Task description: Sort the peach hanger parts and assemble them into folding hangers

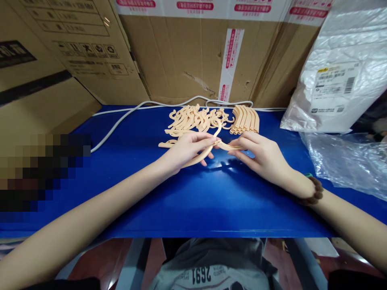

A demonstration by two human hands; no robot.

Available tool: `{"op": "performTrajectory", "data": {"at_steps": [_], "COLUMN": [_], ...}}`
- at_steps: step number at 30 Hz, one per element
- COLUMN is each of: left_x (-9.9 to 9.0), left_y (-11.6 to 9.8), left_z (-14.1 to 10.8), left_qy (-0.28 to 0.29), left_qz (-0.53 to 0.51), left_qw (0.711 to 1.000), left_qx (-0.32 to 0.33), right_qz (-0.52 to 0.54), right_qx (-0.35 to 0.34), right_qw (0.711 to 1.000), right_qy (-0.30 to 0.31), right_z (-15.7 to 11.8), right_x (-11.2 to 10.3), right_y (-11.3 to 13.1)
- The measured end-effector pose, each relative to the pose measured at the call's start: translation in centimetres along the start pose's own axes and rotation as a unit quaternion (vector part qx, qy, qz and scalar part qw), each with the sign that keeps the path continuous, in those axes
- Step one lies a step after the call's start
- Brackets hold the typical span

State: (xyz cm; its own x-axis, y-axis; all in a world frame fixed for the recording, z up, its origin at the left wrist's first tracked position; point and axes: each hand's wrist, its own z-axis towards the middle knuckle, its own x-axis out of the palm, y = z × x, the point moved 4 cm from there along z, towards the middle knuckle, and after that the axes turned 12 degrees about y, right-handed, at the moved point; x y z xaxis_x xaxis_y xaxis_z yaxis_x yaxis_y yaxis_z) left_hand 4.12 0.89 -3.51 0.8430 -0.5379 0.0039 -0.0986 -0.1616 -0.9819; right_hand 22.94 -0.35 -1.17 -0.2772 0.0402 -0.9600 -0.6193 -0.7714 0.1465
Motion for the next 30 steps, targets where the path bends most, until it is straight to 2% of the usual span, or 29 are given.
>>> {"op": "performTrajectory", "data": {"at_steps": [3,14,21,30], "left_x": [-0.36,0.29,0.5,0.33], "left_y": [-0.22,0.39,0.15,0.2], "left_z": [-0.06,0.13,0.03,0.09], "left_qy": [-0.011,0.04,0.044,0.039], "left_qz": [-0.016,0.003,0.003,-0.004], "left_qw": [1.0,0.999,0.999,0.999], "left_qx": [-0.003,-0.008,-0.027,-0.019], "right_qz": [-0.004,0.003,0.005,0.001], "right_qx": [0.006,0.017,0.022,0.032], "right_qw": [1.0,0.998,0.998,0.998], "right_qy": [0.02,0.059,0.064,0.057], "right_z": [0.08,0.09,0.09,0.19], "right_x": [0.51,0.99,0.98,0.94], "right_y": [-0.35,-0.63,-0.71,-0.75]}}
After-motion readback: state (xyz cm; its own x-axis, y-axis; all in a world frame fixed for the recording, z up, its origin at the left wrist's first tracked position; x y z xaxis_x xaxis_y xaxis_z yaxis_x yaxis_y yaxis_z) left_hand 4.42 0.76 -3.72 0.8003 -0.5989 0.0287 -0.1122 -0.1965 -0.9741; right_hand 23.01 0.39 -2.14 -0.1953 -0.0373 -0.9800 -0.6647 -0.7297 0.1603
